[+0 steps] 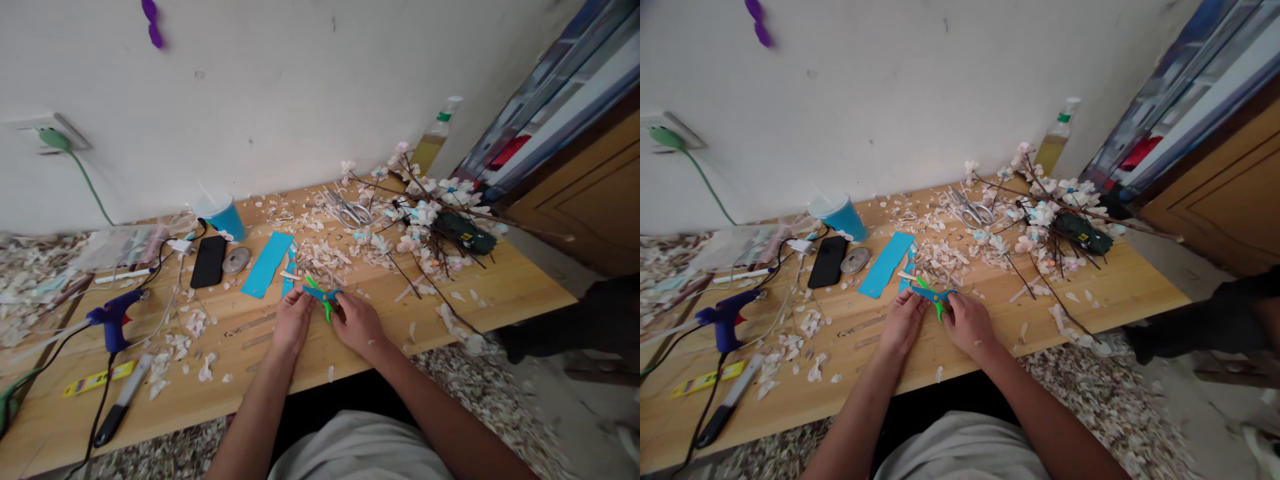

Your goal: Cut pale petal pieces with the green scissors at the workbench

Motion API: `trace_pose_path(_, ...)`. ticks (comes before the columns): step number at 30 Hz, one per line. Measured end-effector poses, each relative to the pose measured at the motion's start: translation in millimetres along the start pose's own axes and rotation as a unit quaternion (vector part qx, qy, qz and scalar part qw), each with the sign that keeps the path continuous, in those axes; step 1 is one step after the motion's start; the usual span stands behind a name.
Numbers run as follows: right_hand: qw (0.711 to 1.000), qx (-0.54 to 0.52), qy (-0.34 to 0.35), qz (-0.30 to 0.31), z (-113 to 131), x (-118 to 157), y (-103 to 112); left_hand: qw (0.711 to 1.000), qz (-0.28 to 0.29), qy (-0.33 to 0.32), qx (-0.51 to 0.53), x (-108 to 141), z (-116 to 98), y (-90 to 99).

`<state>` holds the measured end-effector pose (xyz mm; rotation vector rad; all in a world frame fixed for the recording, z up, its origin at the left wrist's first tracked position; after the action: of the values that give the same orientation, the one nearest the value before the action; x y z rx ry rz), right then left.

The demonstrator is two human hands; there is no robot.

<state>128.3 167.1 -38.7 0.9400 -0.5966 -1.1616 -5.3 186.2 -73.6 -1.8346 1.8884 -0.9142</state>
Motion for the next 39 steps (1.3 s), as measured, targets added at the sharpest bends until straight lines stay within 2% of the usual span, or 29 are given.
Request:
trace_pose_path(5, 1.000, 0.009, -0.019, 0.004, -3.6, 0.5, -0.8, 0.996, 0.012, -0.032, -0.088, -1.6, -12.4, 2.4)
trace_pose_path(9, 0.999, 0.018, -0.051, 0.000, -10.1, 0.8, -0.3, 0.971, -0.006, -0.063, -0.230, -0.6, -35.0, 5.3)
trace_pose_path(11, 0.997, 0.020, -0.069, 0.000, -14.1, 1.4, -0.5, 0.963, -0.016, -0.080, -0.258, 0.4, -43.4, 6.3)
trace_pose_path(17, 0.996, 0.031, -0.082, 0.011, -15.4, 2.0, -3.3, 0.971, -0.025, -0.076, -0.223, -0.6, -36.8, 12.0)
trace_pose_path(24, 0.999, 0.026, -0.031, 0.007, -1.5, 1.1, -2.1, 0.977, -0.003, -0.077, -0.201, -1.5, -31.7, 7.9)
trace_pose_path(35, 0.999, 0.015, -0.047, -0.013, -10.5, 4.2, -0.6, 0.963, 0.015, -0.068, -0.259, 0.8, -36.5, -7.0)
trace_pose_path(37, 0.998, -0.009, -0.052, -0.038, -12.5, 1.9, 1.9, 0.958, 0.022, -0.074, -0.275, 7.7, -40.0, -8.4)
trace_pose_path(39, 0.994, -0.069, -0.047, -0.070, -13.9, 2.0, 9.4, 0.943, 0.015, -0.091, -0.320, 21.4, -54.2, -0.6)
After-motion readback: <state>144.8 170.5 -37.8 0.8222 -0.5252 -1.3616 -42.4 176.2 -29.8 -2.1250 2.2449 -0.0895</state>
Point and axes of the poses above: each hand's wrist, its own x-axis away from the middle knuckle, its own y-axis out of the back of the hand, z = x × y, the point moved 10 cm from there along -x, towards the middle knuckle, and after that the axes turned 9 degrees about z, right-handed, at the moved point
